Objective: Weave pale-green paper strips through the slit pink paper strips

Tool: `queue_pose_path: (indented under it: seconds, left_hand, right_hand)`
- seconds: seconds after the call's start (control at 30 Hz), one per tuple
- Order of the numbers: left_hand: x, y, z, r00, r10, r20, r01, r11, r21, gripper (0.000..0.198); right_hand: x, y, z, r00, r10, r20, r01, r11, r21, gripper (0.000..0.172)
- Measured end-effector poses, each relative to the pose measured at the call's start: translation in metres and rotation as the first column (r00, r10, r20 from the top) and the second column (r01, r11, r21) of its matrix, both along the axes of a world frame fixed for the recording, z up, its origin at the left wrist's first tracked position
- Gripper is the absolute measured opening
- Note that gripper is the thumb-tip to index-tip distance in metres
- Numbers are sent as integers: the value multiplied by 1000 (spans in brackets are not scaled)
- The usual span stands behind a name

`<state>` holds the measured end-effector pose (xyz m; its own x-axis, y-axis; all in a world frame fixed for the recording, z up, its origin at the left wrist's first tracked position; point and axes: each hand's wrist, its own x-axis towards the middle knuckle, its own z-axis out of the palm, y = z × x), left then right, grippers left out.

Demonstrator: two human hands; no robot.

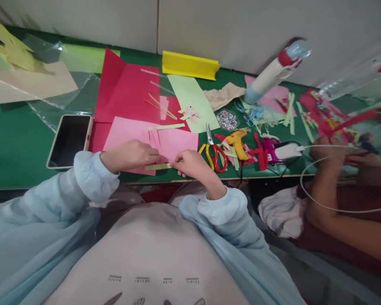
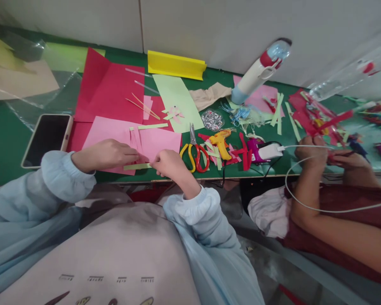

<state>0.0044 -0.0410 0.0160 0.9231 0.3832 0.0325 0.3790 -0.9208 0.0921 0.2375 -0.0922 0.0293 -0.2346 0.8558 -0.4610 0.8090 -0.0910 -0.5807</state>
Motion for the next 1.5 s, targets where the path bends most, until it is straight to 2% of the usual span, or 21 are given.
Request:
queue_pose_path:
  seconds: [0.1, 0.3, 0.47, 0.7, 0.83, 1.03, 1.27, 1.5]
  left_hand:
    - [2, 0, 5, 992, -87, -93, 90, 995, 30, 36]
    - [7, -4, 10, 993, -72, -96, 78, 995, 65, 36]
    - [7, -5, 9, 997, -54, -57, 59, 995, 78, 38]
    - [4, -4, 8, 994, -62, -90, 72, 991, 117, 33]
    - [1, -3, 6, 993, -25, -112, 36, 995, 98, 30]
    - [-5, 2, 0, 999, -38, -31, 38, 999, 31, 28]
    - [-3, 1, 6, 998, -30, -60, 31, 999, 26, 29]
    - [-3, 0, 5, 994, -62, -86, 66, 997, 36, 33]
  right_hand:
    - [0, 0, 0, 1000, 9, 1, -9, 1000, 2, 22]
    - [1, 0, -2, 1000, 15, -3, -15, 1000, 23, 21]
    - [0, -1, -1, 1000, 10, -1, -10, 1000, 27, 21]
    - [0, -1, -1, 1000, -4, -2, 4, 1000, 27, 23]
    - [1, 0, -2, 1000, -9, -6, 9, 1000, 17, 24]
    - [1, 3, -4, 1000, -8, 1, 8, 1000, 19, 27]
    - [1, 8, -6, 1000, 6, -19, -6, 1000, -1, 28]
    - [1, 14, -6, 999, 25, -20, -26, 1000, -11, 27]
